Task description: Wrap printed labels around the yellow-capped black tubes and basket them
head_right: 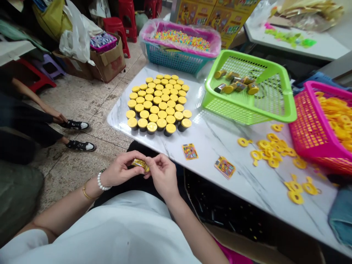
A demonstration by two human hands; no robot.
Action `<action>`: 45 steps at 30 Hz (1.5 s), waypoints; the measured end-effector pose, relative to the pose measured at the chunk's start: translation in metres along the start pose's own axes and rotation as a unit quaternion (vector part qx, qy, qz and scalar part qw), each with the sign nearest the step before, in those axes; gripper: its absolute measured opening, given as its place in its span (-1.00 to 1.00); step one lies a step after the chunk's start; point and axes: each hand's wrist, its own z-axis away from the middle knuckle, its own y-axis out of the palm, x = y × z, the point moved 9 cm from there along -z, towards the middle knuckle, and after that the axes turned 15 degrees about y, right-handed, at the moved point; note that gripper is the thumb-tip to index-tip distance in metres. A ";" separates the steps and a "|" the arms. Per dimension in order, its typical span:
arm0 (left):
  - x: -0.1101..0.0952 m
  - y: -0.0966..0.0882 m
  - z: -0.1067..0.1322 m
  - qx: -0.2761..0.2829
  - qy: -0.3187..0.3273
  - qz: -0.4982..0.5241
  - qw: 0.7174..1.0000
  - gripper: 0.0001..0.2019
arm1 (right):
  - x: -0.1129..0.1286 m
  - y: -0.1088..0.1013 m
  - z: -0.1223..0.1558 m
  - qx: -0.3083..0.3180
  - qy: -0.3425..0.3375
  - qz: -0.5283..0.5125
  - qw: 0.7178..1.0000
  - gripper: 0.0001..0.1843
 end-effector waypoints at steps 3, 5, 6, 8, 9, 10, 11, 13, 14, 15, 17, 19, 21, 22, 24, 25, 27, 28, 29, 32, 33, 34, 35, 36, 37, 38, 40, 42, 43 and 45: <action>0.011 0.002 0.003 0.005 -0.036 0.017 0.999 -0.70 | -0.006 0.001 -0.006 0.033 0.035 -0.015 0.999 -0.59; 0.017 0.002 0.003 -0.017 -0.067 0.070 0.995 -0.66 | -0.006 0.004 -0.006 0.054 0.031 -0.014 0.998 -0.63; 0.018 0.001 0.003 -0.026 -0.071 0.089 0.993 -0.64 | -0.005 0.005 -0.005 0.062 0.026 -0.011 0.998 -0.63; 0.019 -0.001 0.003 -0.034 -0.068 0.109 0.991 -0.59 | -0.003 0.007 -0.001 0.060 0.003 0.007 0.998 -0.66; 0.019 -0.003 0.003 -0.041 -0.070 0.116 0.990 -0.58 | -0.001 0.006 0.002 0.046 -0.021 0.021 0.999 -0.69; 0.022 -0.005 0.004 -0.049 -0.079 0.121 0.988 -0.56 | 0.003 0.004 0.005 0.023 -0.054 0.040 0.997 -0.71; 0.024 -0.007 0.006 -0.058 -0.090 0.123 0.987 -0.56 | 0.007 0.002 0.009 -0.004 -0.090 0.061 0.994 -0.71; 0.027 -0.011 0.008 -0.073 -0.099 0.109 0.986 -0.58 | 0.010 -0.002 0.012 -0.047 -0.133 0.083 0.986 -0.70; 0.025 -0.013 0.007 -0.076 -0.088 0.090 0.989 -0.61 | 0.006 -0.001 0.010 -0.047 -0.122 0.077 0.988 -0.70; 0.022 -0.014 0.006 -0.075 -0.066 0.067 0.993 -0.65 | -0.001 0.000 0.006 -0.034 -0.088 0.056 0.994 -0.70; 0.012 -0.015 0.003 -0.065 -0.016 0.028 0.997 -0.71 | -0.017 0.006 -0.003 0.014 0.004 -0.016 1.000 -0.67; 0.008 -0.013 0.003 -0.045 0.002 0.016 0.999 -0.74 | -0.026 0.009 -0.007 0.043 0.059 -0.077 0.994 -0.64; 0.006 -0.011 0.004 -0.025 0.002 0.009 1.000 -0.75 | -0.026 0.008 -0.009 0.049 0.077 -0.110 0.990 -0.63; 0.003 -0.012 0.004 -0.015 0.012 -0.006 1.000 -0.75 | -0.027 0.008 -0.009 0.059 0.090 -0.118 0.987 -0.63; -0.007 -0.012 0.004 0.012 0.055 -0.057 0.997 -0.77 | -0.031 0.013 -0.009 0.104 0.137 -0.131 0.976 -0.61; -0.011 -0.011 0.004 0.028 0.075 -0.081 0.993 -0.77 | -0.034 0.016 -0.008 0.128 0.161 -0.136 0.969 -0.61; -0.014 -0.011 0.005 0.051 0.083 -0.110 0.989 -0.78 | -0.036 0.019 -0.007 0.150 0.181 -0.136 0.962 -0.61; -0.012 -0.012 0.005 0.053 0.071 -0.120 0.989 -0.78 | -0.036 0.018 -0.007 0.147 0.173 -0.130 0.965 -0.63; -0.008 -0.013 0.005 0.051 0.053 -0.128 0.989 -0.78 | -0.035 0.017 -0.007 0.135 0.155 -0.119 0.971 -0.64; 0.004 -0.015 0.005 0.032 -0.011 -0.107 0.994 -0.74 | -0.024 0.010 -0.002 0.067 0.030 -0.033 0.997 -0.71; 0.009 -0.012 0.007 0.029 -0.036 -0.072 0.996 -0.71 | -0.016 0.008 0.002 0.035 -0.038 0.015 0.999 -0.75; 0.015 -0.008 0.008 0.029 -0.065 -0.027 0.997 -0.67 | -0.007 0.006 0.009 0.002 -0.115 0.072 0.991 -0.78; 0.020 -0.003 0.011 0.028 -0.093 0.016 0.995 -0.61 | 0.001 0.007 0.018 -0.028 -0.196 0.133 0.971 -0.78; 0.025 0.001 0.013 0.027 -0.120 0.046 0.991 -0.56 | 0.008 0.010 0.028 -0.052 -0.275 0.194 0.940 -0.75; 0.029 0.004 0.016 0.024 -0.144 0.058 0.988 -0.52 | 0.012 0.015 0.038 -0.071 -0.347 0.250 0.901 -0.69; 0.033 0.005 0.018 0.017 -0.163 0.054 0.985 -0.50 | 0.013 0.019 0.046 -0.086 -0.406 0.300 0.859 -0.61; 0.039 0.004 0.020 0.006 -0.187 0.030 0.982 -0.48 | 0.012 0.025 0.056 -0.109 -0.480 0.365 0.790 -0.46; 0.041 0.005 0.019 0.013 -0.190 0.026 0.981 -0.47 | 0.010 0.026 0.057 -0.120 -0.505 0.393 0.759 -0.39; 0.042 0.005 0.017 0.018 -0.184 0.035 0.982 -0.46 | 0.010 0.026 0.055 -0.122 -0.505 0.395 0.758 -0.38; 0.042 0.001 0.013 0.008 -0.164 0.060 0.985 -0.45 | 0.012 0.024 0.050 -0.115 -0.485 0.380 0.779 -0.42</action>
